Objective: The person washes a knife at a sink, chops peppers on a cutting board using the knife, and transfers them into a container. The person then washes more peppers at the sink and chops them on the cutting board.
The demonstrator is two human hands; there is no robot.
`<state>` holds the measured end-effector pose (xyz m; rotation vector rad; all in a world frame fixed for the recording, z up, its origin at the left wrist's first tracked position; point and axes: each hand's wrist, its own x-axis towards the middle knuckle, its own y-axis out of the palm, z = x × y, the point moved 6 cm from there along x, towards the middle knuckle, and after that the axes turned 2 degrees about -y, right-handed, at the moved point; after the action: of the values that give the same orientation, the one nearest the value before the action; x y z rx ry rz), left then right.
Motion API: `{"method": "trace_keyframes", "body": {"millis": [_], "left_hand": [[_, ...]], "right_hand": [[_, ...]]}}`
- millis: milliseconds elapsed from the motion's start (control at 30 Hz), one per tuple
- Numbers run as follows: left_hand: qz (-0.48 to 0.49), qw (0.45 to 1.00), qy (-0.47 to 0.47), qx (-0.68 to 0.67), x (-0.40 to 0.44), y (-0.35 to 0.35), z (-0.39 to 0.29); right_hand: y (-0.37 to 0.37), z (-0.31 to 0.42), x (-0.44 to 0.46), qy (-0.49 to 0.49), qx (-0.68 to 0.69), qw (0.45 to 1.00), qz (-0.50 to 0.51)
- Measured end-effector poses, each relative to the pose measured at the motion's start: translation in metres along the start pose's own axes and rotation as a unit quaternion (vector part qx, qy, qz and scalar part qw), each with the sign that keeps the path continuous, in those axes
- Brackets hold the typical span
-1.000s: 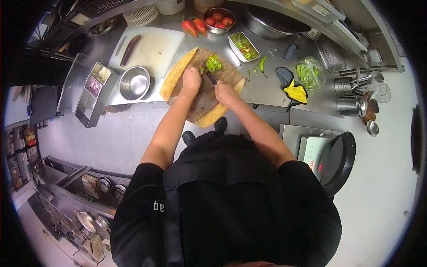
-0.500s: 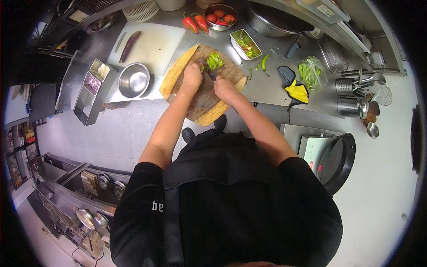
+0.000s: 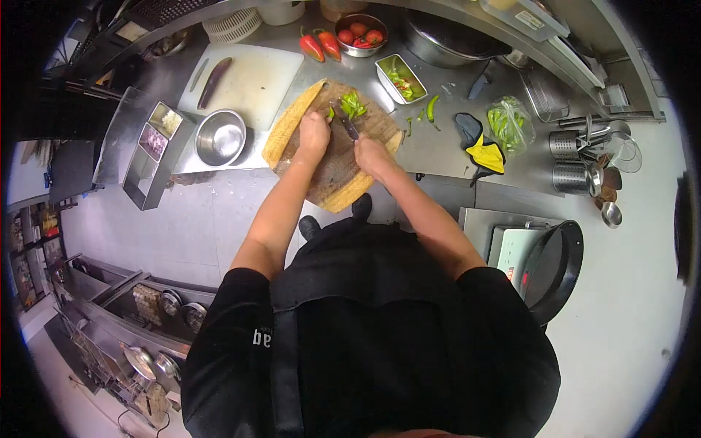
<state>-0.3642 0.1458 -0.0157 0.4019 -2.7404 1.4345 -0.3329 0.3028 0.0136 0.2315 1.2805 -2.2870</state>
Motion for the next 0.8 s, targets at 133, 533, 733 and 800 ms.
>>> {"method": "trace_keyframes", "body": {"millis": [133,533,733,800], "left_hand": [[-0.05,0.998,0.036,-0.016,-0.002,-0.003,-0.002],[-0.003,1.0,0.025,0.017,-0.004,0.005,0.004],[-0.078,0.996,0.03,-0.029,-0.002,-0.001,0.003],[-0.066,0.997,0.017,-0.038,-0.001,-0.004,0.005]], "right_hand": [[0.005,0.001,-0.004,0.014,0.006,1.0,0.017],[0.04,-0.008,0.028,-0.005,0.04,0.999,-0.009],[0.028,-0.018,0.0,0.018,0.066,0.998,-0.001],[0.013,-0.005,-0.003,0.007,0.057,0.998,-0.016]]}}
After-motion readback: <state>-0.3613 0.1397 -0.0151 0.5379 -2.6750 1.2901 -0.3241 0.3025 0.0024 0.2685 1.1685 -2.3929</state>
